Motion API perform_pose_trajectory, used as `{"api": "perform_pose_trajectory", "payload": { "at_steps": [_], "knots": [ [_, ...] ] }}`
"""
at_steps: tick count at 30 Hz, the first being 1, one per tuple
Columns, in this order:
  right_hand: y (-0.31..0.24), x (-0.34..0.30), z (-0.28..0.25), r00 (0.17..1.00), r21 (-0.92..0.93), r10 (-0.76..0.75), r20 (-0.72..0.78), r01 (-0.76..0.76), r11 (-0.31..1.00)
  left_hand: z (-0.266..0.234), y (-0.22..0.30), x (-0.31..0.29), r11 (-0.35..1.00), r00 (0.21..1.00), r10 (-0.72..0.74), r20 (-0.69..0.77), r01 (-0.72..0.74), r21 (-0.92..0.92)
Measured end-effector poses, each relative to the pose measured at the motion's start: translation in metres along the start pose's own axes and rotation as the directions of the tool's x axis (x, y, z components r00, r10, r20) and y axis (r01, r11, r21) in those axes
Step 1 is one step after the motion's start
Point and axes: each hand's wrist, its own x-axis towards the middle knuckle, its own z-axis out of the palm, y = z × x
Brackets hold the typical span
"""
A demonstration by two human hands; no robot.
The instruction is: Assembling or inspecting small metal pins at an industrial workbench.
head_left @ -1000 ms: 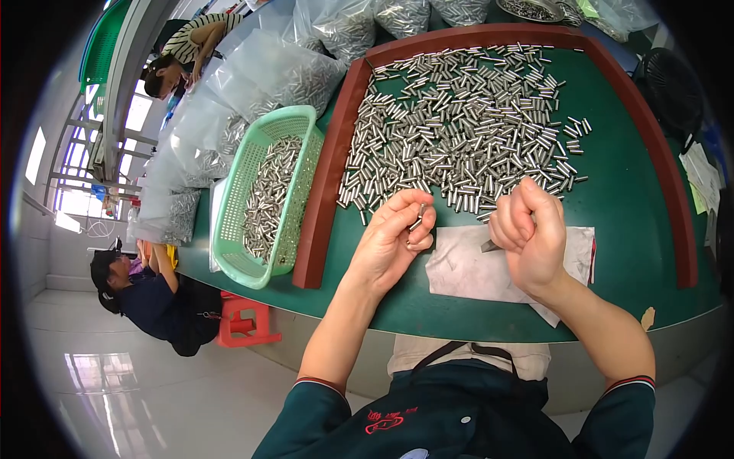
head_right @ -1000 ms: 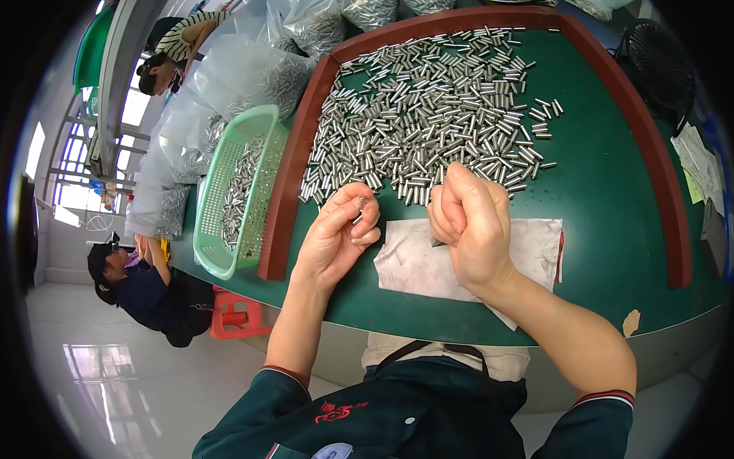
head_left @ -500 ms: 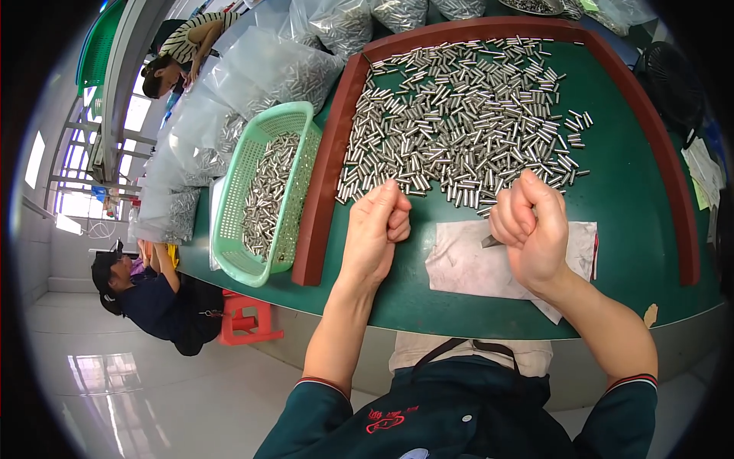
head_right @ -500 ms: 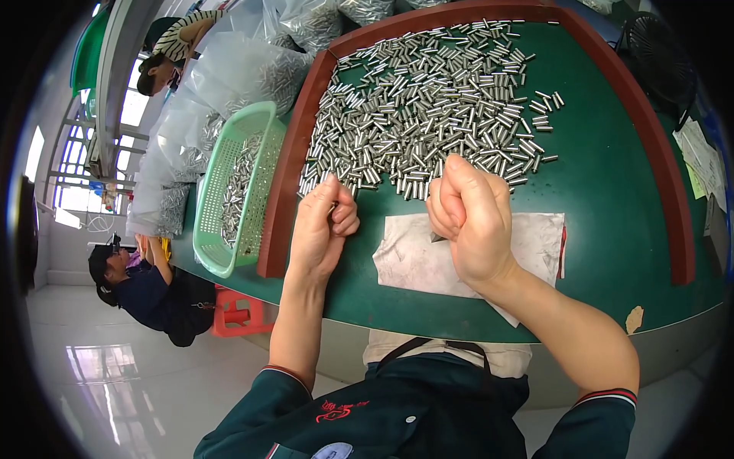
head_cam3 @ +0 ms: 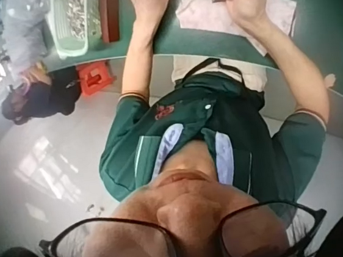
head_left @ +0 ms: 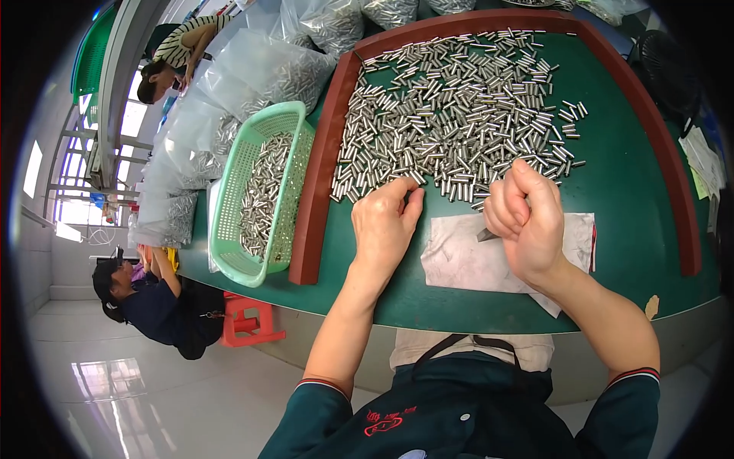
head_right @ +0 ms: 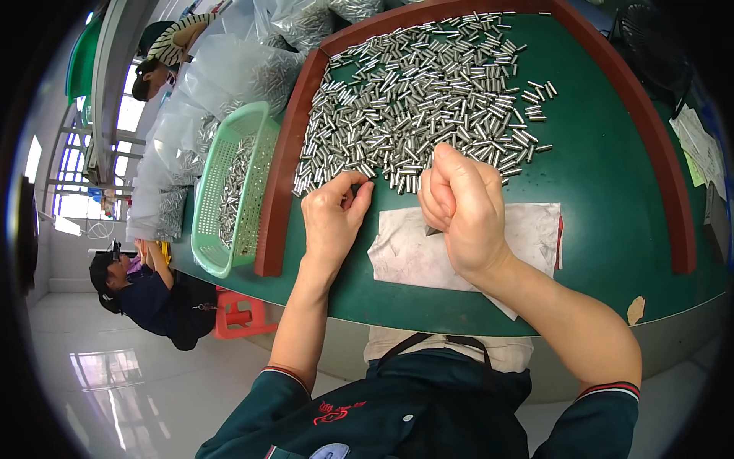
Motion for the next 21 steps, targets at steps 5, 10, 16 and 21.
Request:
{"api": "perform_pose_trajectory", "payload": {
  "at_steps": [5,10,16,21],
  "knots": [
    [-0.001,0.000,-0.001,1.000,-0.006,-0.001,-0.013,0.001,1.000,-0.004,0.004,-0.004,0.946,0.997,0.048,0.068,-0.024,-0.323],
    [0.000,0.002,0.002,0.999,-0.029,0.010,-0.044,-0.011,1.000,-0.012,0.006,-0.006,-0.090,0.797,-0.002,0.603,0.601,-0.794],
    [-0.002,0.002,-0.001,1.000,0.007,0.014,-0.014,-0.013,1.000,-0.010,-0.005,-0.005,-0.200,0.752,0.021,0.659,0.649,-0.734],
    [-0.001,0.002,-0.001,1.000,0.008,0.012,-0.022,-0.012,1.000,-0.009,-0.003,-0.004,-0.054,0.762,-0.025,0.647,0.645,-0.762]
  ]
}}
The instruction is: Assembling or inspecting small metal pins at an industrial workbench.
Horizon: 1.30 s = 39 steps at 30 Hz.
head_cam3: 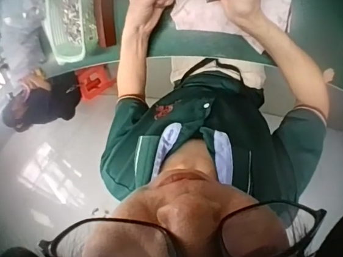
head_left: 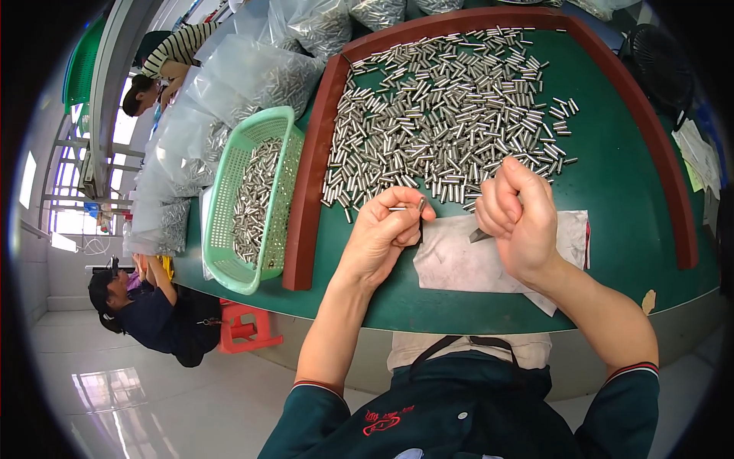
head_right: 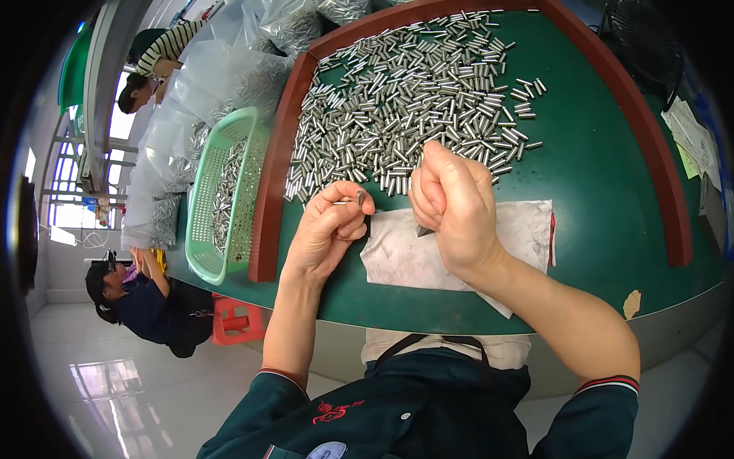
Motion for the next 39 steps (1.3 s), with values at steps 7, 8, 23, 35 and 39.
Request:
{"api": "perform_pose_trajectory", "payload": {
  "at_steps": [7,8,23,35,39],
  "knots": [
    [0.001,-0.001,0.000,1.000,0.001,0.002,0.001,-0.002,1.000,0.000,-0.002,-0.001,1.000,1.000,0.003,0.008,-0.003,0.022],
    [0.001,-0.001,0.000,1.000,0.003,0.007,0.000,-0.007,1.000,0.001,-0.002,-0.001,1.000,1.000,0.009,-0.007,-0.009,0.001],
    [-0.002,-0.005,0.002,0.998,-0.062,-0.063,-0.009,0.062,0.996,0.034,-0.023,-0.005,0.141,0.877,0.405,0.259,-0.340,0.930],
    [0.003,-0.004,-0.001,0.991,-0.069,-0.130,0.021,0.131,0.989,0.035,-0.025,-0.006,0.180,0.886,0.403,0.228,-0.321,0.930],
    [0.005,-0.006,0.001,0.990,-0.100,-0.136,0.038,0.139,0.985,0.032,-0.025,-0.005,0.202,0.904,0.377,0.199,-0.290,0.936]
  ]
}}
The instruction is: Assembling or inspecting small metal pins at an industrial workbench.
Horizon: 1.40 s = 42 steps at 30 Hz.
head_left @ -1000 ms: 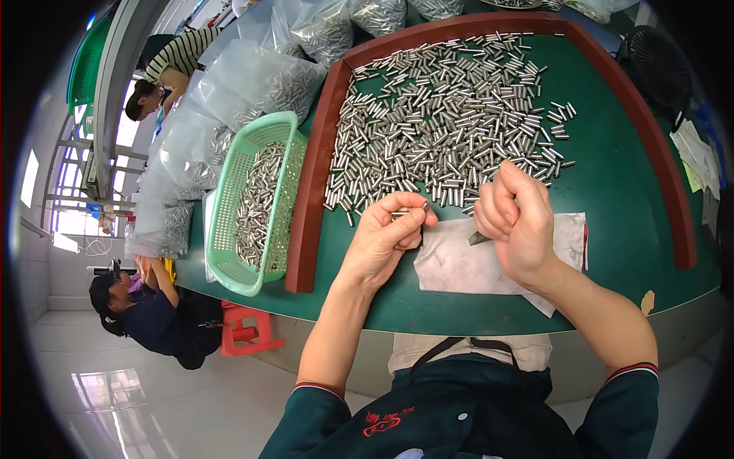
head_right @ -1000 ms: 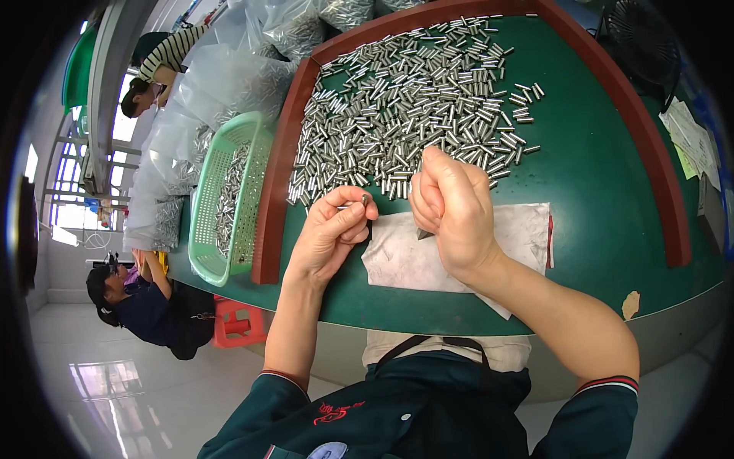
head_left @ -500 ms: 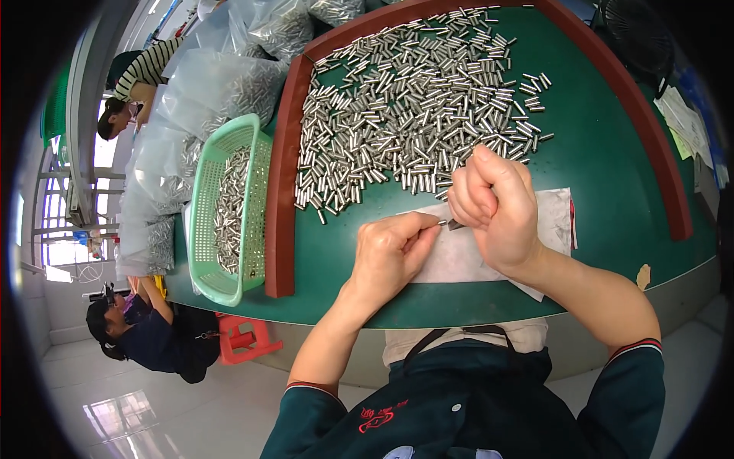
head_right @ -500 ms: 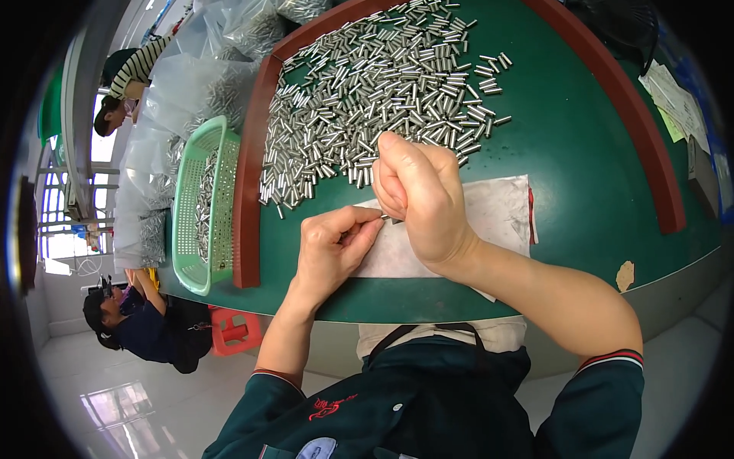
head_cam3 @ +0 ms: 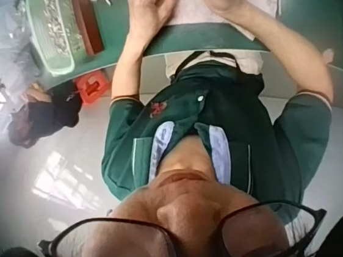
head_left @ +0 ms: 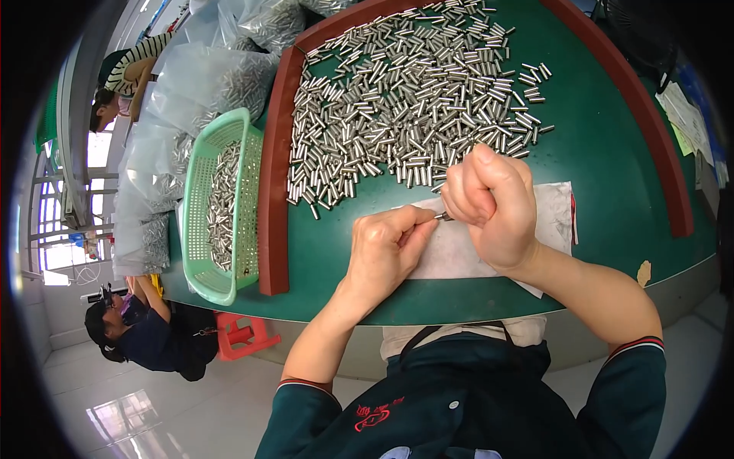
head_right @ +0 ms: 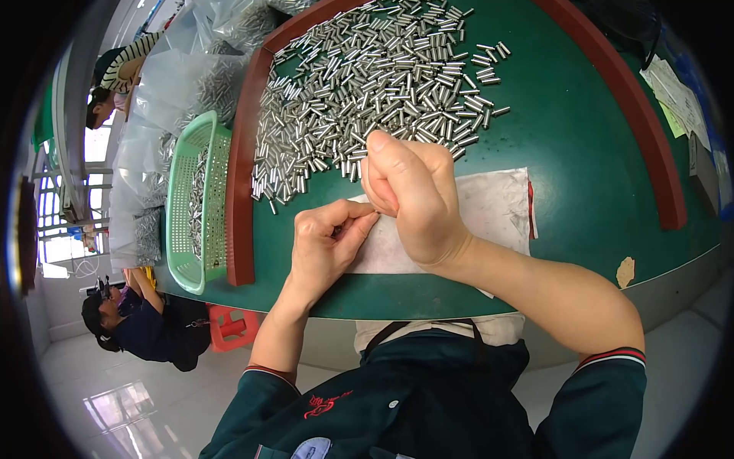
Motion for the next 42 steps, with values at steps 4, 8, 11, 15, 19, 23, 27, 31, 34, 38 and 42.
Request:
{"api": "perform_pose_trajectory", "payload": {
  "at_steps": [4,8,11,15,19,23,27,31,34,38,42],
  "knots": [
    [0.006,-0.006,-0.001,0.999,-0.082,-0.031,0.039,0.034,0.996,-0.001,0.002,0.002,0.999,1.000,0.028,0.005,-0.028,-0.021],
    [0.006,-0.005,0.000,0.999,-0.138,-0.045,0.010,0.046,0.989,0.002,0.000,0.002,0.999,1.000,0.022,0.010,-0.022,-0.024],
    [-0.001,0.001,0.001,1.000,0.007,-0.002,-0.022,0.002,1.000,0.003,-0.001,0.000,1.000,0.999,0.024,-0.033,-0.024,-0.006],
    [-0.005,0.000,0.001,1.000,-0.009,0.010,-0.019,-0.010,1.000,-0.005,0.005,0.000,0.987,0.998,-0.063,-0.029,0.058,-0.147],
    [-0.003,0.001,-0.003,0.998,0.021,0.058,-0.014,-0.058,0.998,-0.018,-0.015,0.003,0.120,0.929,-0.205,0.307,0.335,-0.935],
    [-0.004,0.001,-0.003,0.998,0.052,0.068,0.005,-0.068,0.996,-0.023,-0.022,0.003,0.024,0.916,-0.228,0.331,0.345,-0.938],
    [-0.003,0.002,-0.003,0.998,0.050,0.062,0.006,-0.063,0.997,-0.024,-0.018,0.004,0.080,0.913,-0.255,0.318,0.347,-0.934],
    [-0.003,0.004,-0.001,0.999,0.026,0.048,-0.012,-0.047,0.999,-0.026,-0.015,0.006,0.117,0.905,-0.283,0.318,0.361,-0.925],
    [-0.003,0.004,-0.002,0.998,0.033,0.055,-0.017,-0.054,0.998,-0.030,-0.024,0.005,0.019,0.926,-0.318,0.205,0.222,-0.975],
    [-0.004,0.004,-0.003,0.998,0.050,0.068,-0.006,-0.067,0.996,-0.040,-0.033,0.005,0.504,0.889,-0.452,-0.064,0.195,-0.841],
    [-0.004,0.004,-0.003,0.997,0.055,0.073,-0.009,-0.072,0.996,-0.033,-0.032,0.011,0.981,0.877,-0.196,-0.438,0.177,-0.084]
  ]
}}
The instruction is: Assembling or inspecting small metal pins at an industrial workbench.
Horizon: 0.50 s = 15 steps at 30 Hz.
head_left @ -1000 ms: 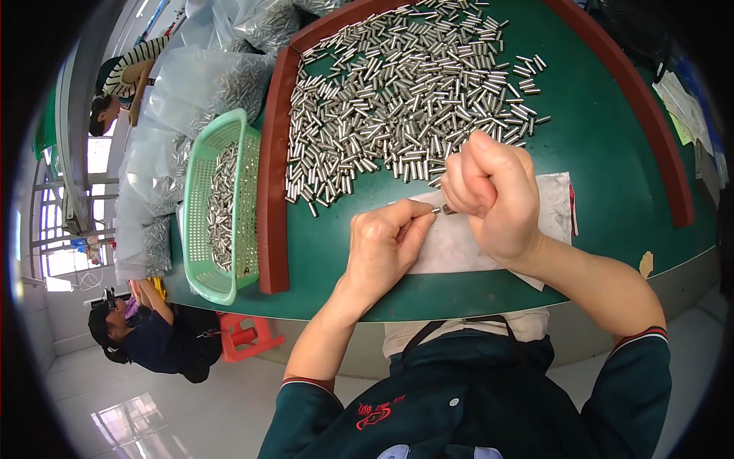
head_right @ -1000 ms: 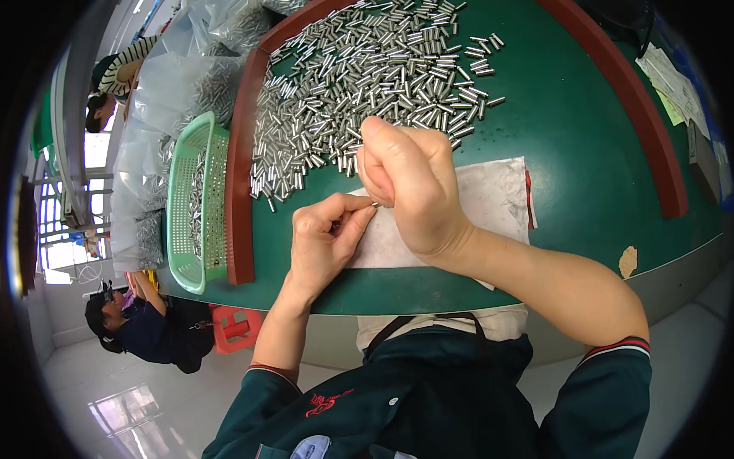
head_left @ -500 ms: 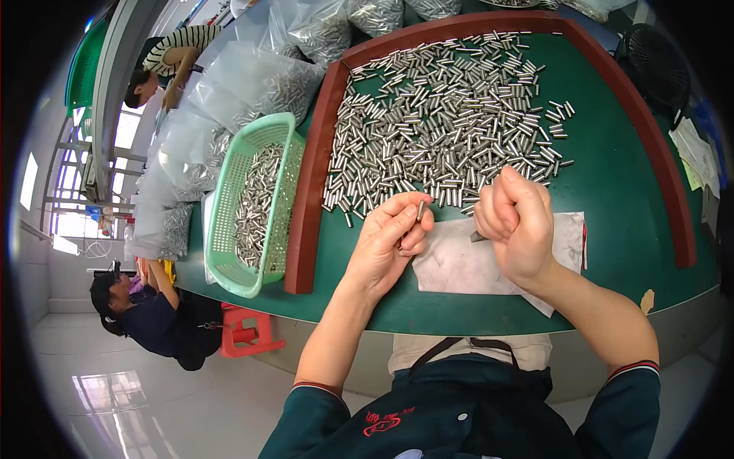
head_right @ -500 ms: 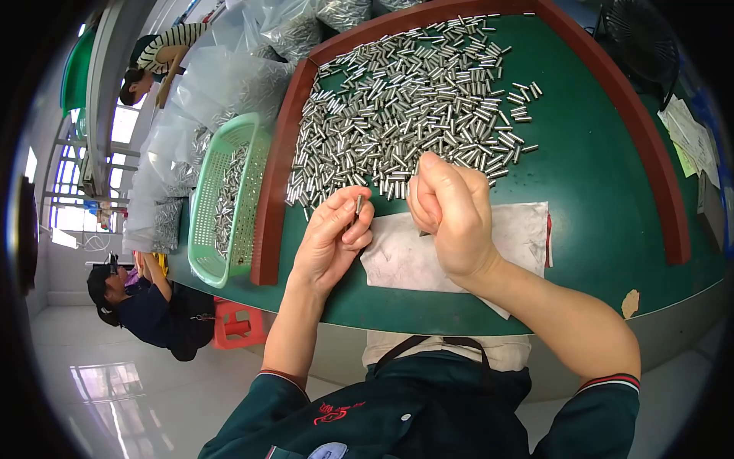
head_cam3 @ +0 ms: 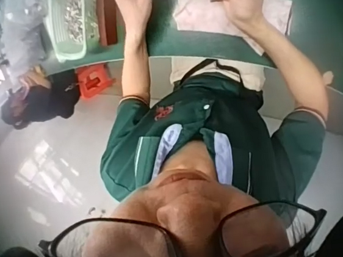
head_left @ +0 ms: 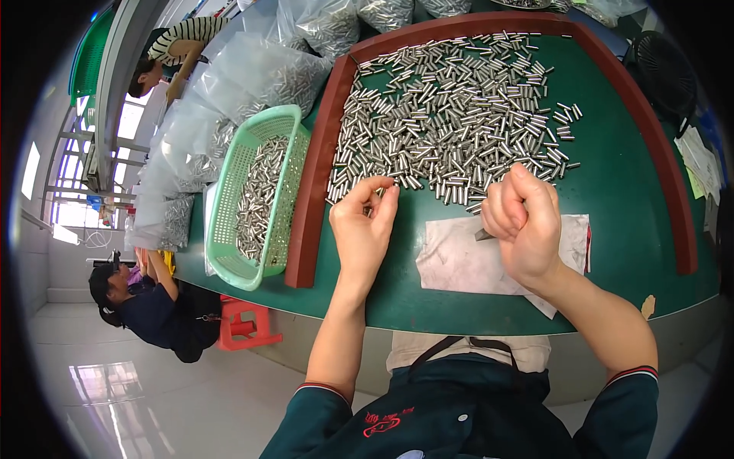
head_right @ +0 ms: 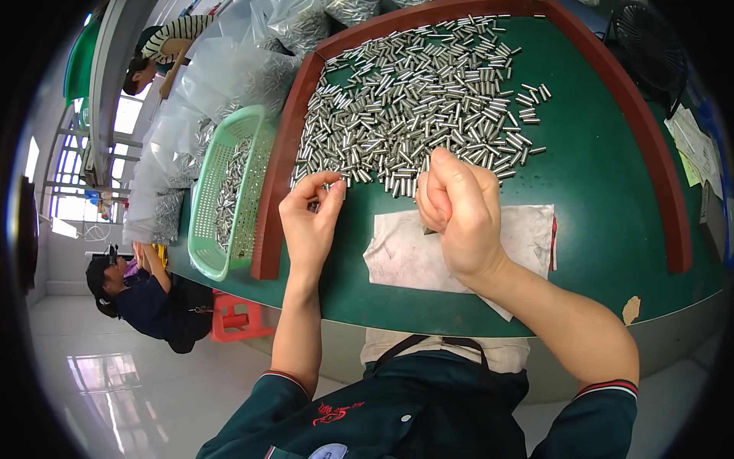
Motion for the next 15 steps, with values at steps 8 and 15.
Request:
{"api": "perform_pose_trajectory", "payload": {
  "at_steps": [8,15],
  "knots": [
    [-0.0008,0.0001,0.0001,1.000,0.004,0.017,-0.011,-0.017,1.000,0.0030,-0.0061,0.0086,0.937,0.996,0.080,0.032,-0.086,0.339],
    [-0.0014,0.0006,0.0013,0.999,0.026,0.030,-0.018,-0.030,0.999,0.0004,-0.0061,0.0085,0.922,0.989,0.118,0.087,-0.142,0.359]
  ]
}}
